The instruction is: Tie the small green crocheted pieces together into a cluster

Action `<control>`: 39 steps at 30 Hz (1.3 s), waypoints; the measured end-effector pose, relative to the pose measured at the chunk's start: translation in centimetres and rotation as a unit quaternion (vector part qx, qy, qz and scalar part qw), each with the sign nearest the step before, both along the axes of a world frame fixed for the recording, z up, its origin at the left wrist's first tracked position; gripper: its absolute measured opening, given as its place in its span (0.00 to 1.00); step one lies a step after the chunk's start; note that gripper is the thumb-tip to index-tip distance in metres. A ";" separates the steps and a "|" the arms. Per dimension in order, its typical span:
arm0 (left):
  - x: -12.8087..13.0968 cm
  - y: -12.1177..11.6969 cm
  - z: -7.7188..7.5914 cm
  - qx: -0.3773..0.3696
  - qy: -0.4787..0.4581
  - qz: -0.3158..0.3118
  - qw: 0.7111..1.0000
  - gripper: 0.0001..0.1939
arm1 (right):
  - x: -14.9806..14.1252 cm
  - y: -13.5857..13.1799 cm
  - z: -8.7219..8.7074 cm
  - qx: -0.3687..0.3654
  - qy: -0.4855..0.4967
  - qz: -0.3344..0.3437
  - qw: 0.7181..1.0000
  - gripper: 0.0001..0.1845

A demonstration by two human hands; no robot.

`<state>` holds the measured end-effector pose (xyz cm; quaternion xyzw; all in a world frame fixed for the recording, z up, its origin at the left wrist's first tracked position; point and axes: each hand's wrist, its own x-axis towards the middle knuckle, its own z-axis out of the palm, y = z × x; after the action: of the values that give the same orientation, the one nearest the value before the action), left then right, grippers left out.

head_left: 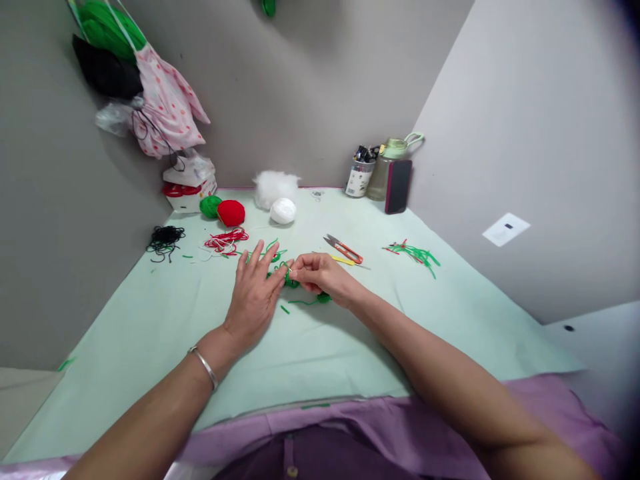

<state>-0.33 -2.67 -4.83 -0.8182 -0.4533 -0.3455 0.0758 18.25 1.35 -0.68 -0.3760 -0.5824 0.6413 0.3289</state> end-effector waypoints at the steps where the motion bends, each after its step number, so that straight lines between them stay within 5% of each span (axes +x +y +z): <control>1: 0.0 0.0 0.0 -0.002 0.001 0.001 1.000 0.20 | 0.0 0.0 0.0 -0.002 -0.001 -0.002 1.000 0.16; 33: 0.0 0.0 0.1 -0.036 0.017 0.003 0.999 0.15 | 0.0 0.0 -0.5 0.007 -0.005 0.007 1.000 0.15; 39: -0.3 0.0 0.4 -0.073 -0.095 -0.016 0.993 0.12 | -0.1 -0.3 0.1 0.056 -0.036 -0.002 0.998 0.16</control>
<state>-0.61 -2.63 -4.39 -0.7920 -0.4693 -0.3891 -0.0330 18.16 1.02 -0.62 -0.3811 -0.6282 0.5927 0.3299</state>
